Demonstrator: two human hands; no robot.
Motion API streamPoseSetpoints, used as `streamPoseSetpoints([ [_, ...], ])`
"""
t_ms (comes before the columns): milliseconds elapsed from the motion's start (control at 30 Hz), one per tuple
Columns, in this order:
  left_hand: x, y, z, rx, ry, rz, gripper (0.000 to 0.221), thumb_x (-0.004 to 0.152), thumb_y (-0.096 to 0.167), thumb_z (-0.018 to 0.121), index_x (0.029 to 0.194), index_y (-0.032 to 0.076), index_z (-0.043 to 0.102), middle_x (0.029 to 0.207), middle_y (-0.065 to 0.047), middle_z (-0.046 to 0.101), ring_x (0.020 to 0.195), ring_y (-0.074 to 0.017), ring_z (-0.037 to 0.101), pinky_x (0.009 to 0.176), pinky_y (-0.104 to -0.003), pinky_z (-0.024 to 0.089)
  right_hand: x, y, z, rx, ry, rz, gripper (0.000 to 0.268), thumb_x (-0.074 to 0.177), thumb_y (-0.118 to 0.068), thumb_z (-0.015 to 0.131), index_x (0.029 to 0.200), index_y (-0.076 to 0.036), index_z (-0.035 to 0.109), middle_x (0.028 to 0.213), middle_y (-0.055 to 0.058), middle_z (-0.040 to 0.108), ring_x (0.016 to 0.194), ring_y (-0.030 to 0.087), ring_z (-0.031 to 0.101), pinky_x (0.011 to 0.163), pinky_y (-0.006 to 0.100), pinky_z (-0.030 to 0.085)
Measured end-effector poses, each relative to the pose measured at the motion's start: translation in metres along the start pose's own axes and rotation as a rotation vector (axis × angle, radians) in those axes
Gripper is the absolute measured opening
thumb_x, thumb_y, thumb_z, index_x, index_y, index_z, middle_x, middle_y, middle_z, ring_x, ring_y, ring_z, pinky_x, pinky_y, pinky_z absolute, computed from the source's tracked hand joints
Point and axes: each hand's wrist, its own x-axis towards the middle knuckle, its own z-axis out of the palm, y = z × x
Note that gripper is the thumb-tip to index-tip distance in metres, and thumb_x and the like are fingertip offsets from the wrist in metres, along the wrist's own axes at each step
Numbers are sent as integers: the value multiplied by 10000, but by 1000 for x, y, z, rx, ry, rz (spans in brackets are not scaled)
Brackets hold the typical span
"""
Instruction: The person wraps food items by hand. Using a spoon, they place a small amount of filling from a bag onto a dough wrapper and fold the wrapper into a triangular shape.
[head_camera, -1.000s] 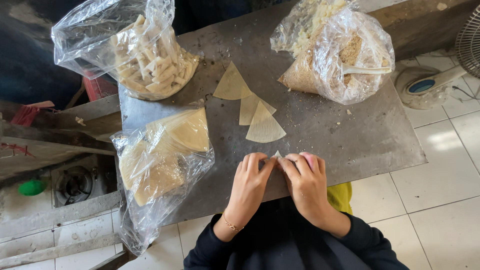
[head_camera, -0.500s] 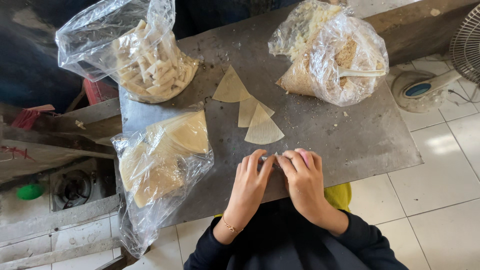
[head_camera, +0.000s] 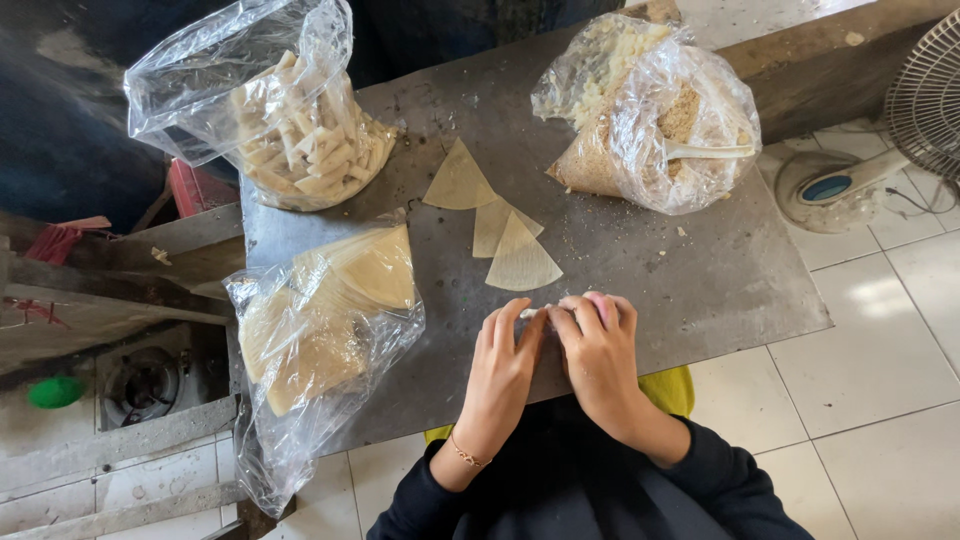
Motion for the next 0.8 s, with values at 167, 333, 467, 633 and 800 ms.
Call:
streamPoseSetpoints([
  [167, 2, 3, 7, 179, -19, -23, 521, 885, 85, 647, 1401, 42, 586, 1393, -151, 496, 1254, -333, 502, 1034, -416, 444, 0, 5, -13, 29, 62, 50, 409, 831, -38, 696, 1236, -90, 715, 1240, 53, 629, 1131, 294, 565, 1028, 459, 404],
  [333, 9, 4, 19, 195, 18, -63, 511, 909, 200, 708, 1389, 67, 590, 1390, -165, 492, 1224, -350, 477, 1000, -453, 414, -9, 20, -25, 37, 196, 247, 406, 910, 0, 690, 1287, -148, 715, 1268, 38, 611, 1095, 267, 548, 1025, 439, 419],
  [467, 19, 6, 25, 185, 125, -116, 384, 916, 177, 721, 1285, 99, 651, 1353, -127, 525, 1222, -331, 499, 991, -447, 420, -11, 32, -19, 212, 277, 311, 341, 983, 6, 657, 1303, -106, 687, 1267, 110, 566, 1126, 277, 553, 991, 390, 477],
  [633, 17, 9, -5, 68, 229, -123, 228, 901, 131, 757, 1120, 93, 707, 1158, -28, 657, 1150, -262, 598, 983, -424, 428, -16, 38, -18, 318, 282, 289, 330, 980, 18, 646, 1300, -61, 676, 1277, 141, 550, 1158, 291, 576, 978, 374, 503],
  [800, 15, -1, -79, 222, 368, -74, 222, 874, 124, 809, 1071, 138, 708, 1108, -19, 687, 1099, -239, 622, 979, -414, 443, -16, 34, -20, 383, 259, 276, 271, 986, 33, 632, 1224, -69, 713, 1241, 123, 555, 1036, 221, 607, 892, 336, 507],
])
